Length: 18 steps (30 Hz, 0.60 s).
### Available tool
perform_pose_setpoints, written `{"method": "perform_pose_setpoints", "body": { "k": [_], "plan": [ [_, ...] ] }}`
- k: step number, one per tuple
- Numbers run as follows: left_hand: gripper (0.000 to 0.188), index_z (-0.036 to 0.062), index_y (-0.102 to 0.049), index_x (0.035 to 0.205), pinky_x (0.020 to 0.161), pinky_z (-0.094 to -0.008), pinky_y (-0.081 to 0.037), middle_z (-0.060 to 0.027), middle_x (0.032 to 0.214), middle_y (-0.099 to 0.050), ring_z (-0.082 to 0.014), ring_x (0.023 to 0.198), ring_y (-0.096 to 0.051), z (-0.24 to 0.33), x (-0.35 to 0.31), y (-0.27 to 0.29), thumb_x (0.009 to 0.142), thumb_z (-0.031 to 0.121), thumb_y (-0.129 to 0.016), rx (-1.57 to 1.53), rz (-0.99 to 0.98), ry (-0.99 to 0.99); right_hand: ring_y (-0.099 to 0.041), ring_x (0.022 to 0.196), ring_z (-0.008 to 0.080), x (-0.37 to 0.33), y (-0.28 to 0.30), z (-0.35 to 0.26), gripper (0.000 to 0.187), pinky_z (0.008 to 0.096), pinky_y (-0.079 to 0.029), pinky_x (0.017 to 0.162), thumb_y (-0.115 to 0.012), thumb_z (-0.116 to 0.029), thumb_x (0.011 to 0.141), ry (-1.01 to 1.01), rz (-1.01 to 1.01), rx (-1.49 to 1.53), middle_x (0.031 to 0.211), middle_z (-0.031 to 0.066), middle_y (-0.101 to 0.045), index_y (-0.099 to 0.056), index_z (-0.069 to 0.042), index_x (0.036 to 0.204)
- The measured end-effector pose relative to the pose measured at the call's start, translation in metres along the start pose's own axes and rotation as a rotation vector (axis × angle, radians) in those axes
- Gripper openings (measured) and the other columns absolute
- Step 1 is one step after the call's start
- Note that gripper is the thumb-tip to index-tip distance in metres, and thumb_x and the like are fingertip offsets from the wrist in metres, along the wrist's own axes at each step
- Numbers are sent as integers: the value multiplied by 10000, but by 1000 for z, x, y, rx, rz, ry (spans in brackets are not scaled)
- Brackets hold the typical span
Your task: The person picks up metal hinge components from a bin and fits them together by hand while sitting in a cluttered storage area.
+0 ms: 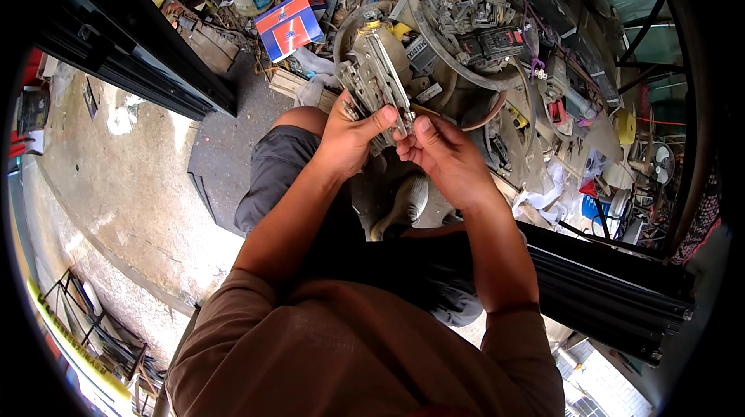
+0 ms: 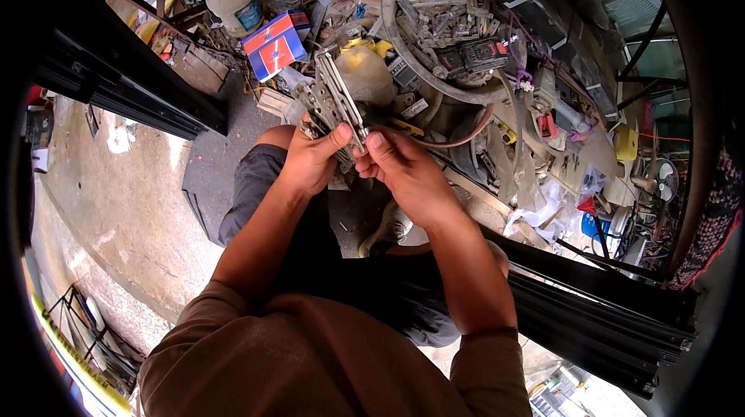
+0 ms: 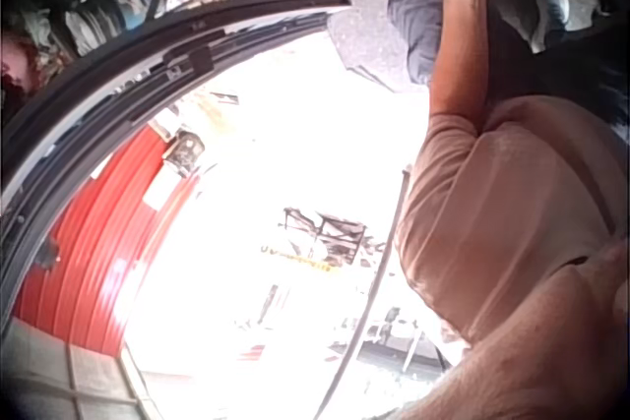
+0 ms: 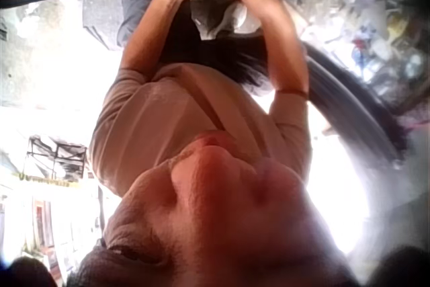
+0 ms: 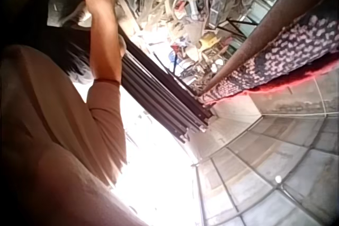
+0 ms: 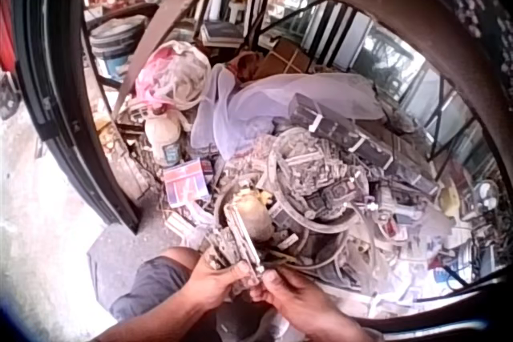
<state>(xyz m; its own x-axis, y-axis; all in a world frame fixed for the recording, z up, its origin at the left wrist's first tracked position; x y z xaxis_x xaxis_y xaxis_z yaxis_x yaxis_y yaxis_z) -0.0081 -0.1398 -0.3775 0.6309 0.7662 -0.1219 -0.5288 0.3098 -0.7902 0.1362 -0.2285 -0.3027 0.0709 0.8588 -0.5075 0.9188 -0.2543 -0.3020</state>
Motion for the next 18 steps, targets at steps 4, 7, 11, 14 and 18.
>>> {"method": "perform_pose_setpoints", "body": {
  "k": [4, 7, 11, 14, 18],
  "plan": [
    [264, 48, -621, 1188, 782, -317, -555, -45, 1004, -706, -154, 867, -665, -1, 0, 3, 967, 82, -761, 5, -9, -1, -624, 928, 128, 1, -1, 2, 384, 308, -535, 883, -567, -356, 1104, 63, 45, -146, 1085, 37, -673, -626, -16, 1272],
    [326, 50, -608, 1247, 894, -338, -552, -43, 1098, -712, -168, 981, -673, -6, 2, 5, 970, 112, -767, -5, 99, -15, -639, 894, 166, 2, -4, -1, 395, 329, -542, 843, -620, -353, 1073, 213, 166, -485, 1096, 82, -666, -621, -4, 1259],
    [441, 54, -602, 1334, 987, -362, -538, -56, 1210, -716, -179, 1093, -674, -5, 2, 12, 960, 194, -789, -89, 95, 0, -662, 887, 254, -3, -8, -7, 418, 383, -548, 799, -737, -298, 986, 480, 350, -973, 1103, 145, -623, -605, -11, 1259],
    [435, 60, -626, 1317, 985, -373, -545, -57, 1195, -722, -189, 1101, -679, -7, 3, 21, 950, 215, -800, -135, 90, 4, -671, 908, 320, -4, -11, -7, 479, 420, -552, 784, -797, -266, 925, 577, 391, -1098, 1108, 161, -600, -584, -27, 1281],
    [395, 45, -639, 1301, 964, -399, -565, -78, 1185, -726, -219, 1085, -696, -4, 4, 12, 965, 197, -781, -179, 124, 12, -667, 947, 373, -5, -15, -2, 560, 460, -555, 785, -841, -277, 872, 636, 414, -1143, 1129, 172, -597, -564, -37, 1294]
  ]
}}
Point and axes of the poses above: each hand's wrist, its own x-axis towards the middle knuckle, its own y-axis out of the back of the hand, z = x × y, the point moved 1 cm from there along x, towards the middle knuckle
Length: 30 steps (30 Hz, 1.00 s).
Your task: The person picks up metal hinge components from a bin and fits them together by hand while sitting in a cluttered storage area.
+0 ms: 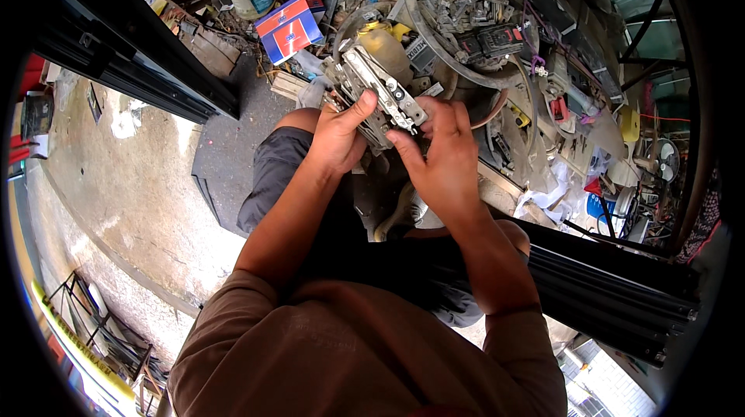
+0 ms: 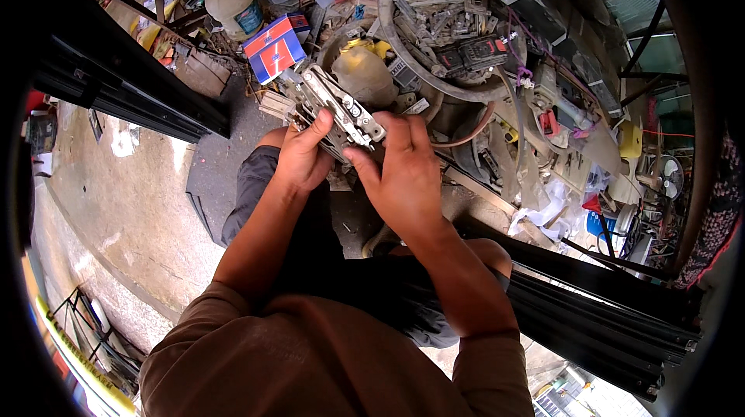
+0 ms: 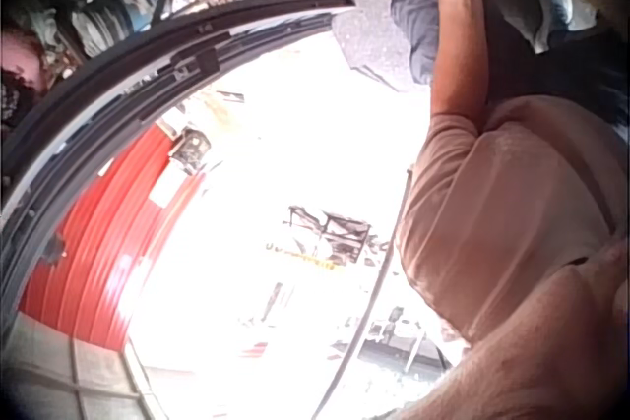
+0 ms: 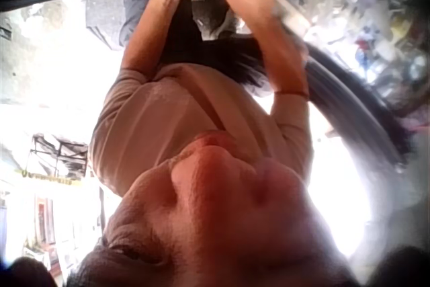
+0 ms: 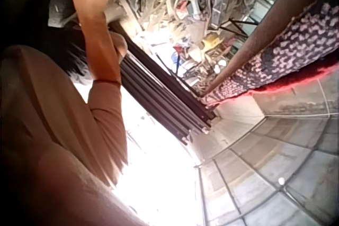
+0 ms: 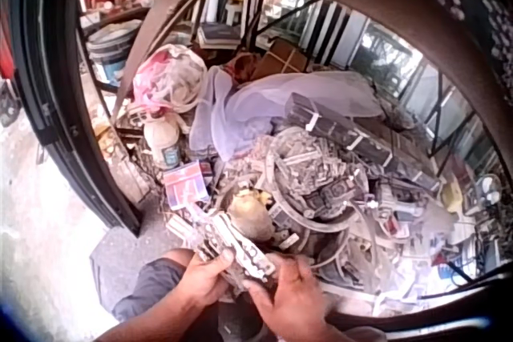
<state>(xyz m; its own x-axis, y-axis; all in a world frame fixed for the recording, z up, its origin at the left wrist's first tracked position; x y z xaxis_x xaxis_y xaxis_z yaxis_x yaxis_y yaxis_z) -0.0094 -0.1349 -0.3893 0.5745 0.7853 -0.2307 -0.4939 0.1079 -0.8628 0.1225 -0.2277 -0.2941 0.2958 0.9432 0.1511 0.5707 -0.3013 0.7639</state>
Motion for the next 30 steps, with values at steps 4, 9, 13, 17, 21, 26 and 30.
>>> {"method": "perform_pose_setpoints", "body": {
  "k": [4, 9, 13, 17, 21, 26, 30],
  "plan": [
    [405, 33, -617, 1330, 987, -414, -564, -101, 1216, -714, -234, 1101, -695, 1, -1, -4, 979, 176, -759, -24, -3, 14, -665, 1009, 372, 3, 4, -6, 670, 469, -567, 799, -854, -385, 837, 15, -44, -146, 1153, 172, -595, -568, -26, 1326],
    [456, 23, -573, 1377, 1024, -455, -553, -125, 1267, -693, -276, 1157, -681, -3, -3, -2, 997, 215, -735, -32, -18, 25, -691, 998, 356, 3, 2, -6, 715, 438, -580, 807, -840, -455, 826, 63, -49, -291, 1117, 165, -652, -578, -19, 1329],
    [479, 19, -554, 1397, 1039, -471, -545, -137, 1282, -689, -295, 1179, -674, -1, -4, -1, 1008, 243, -720, -19, -18, 36, -716, 943, 335, 6, 3, -12, 677, 421, -586, 788, -825, -461, 834, 150, -1, -297, 1022, 150, -700, -591, -19, 1290],
    [473, 24, -552, 1402, 1048, -473, -538, -135, 1291, -688, -299, 1185, -672, -5, -3, 6, 1012, 238, -712, -60, -44, 32, -717, 826, 317, 5, 0, -9, 577, 414, -586, 707, -811, -414, 848, 176, 10, -349, 932, 126, -696, -598, -22, 1214],
    [448, 36, -561, 1392, 1037, -469, -539, -125, 1273, -694, -292, 1164, -676, -5, -5, 1, 1019, 242, -700, -111, -60, 48, -723, 798, 319, 5, 2, -11, 511, 418, -589, 688, -807, -368, 860, 181, 2, -374, 911, 136, -718, -628, -15, 1183],
    [403, 48, -588, 1345, 971, -432, -553, -111, 1199, -707, -259, 1081, -682, -4, -7, 0, 1026, 272, -689, -147, -68, 64, -728, 781, 292, 5, 4, -13, 468, 393, -590, 660, -806, -334, 863, 221, 6, -404, 904, 123, -727, -651, -19, 1172],
    [389, 54, -604, 1316, 946, -411, -554, -102, 1163, -711, -241, 1045, -681, -3, -6, -1, 1021, 290, -696, -127, -51, 65, -727, 762, 270, 5, 3, -13, 466, 374, -589, 644, -808, -324, 858, 245, 18, -431, 900, 108, -725, -656, -29, 1186]
  ]
}}
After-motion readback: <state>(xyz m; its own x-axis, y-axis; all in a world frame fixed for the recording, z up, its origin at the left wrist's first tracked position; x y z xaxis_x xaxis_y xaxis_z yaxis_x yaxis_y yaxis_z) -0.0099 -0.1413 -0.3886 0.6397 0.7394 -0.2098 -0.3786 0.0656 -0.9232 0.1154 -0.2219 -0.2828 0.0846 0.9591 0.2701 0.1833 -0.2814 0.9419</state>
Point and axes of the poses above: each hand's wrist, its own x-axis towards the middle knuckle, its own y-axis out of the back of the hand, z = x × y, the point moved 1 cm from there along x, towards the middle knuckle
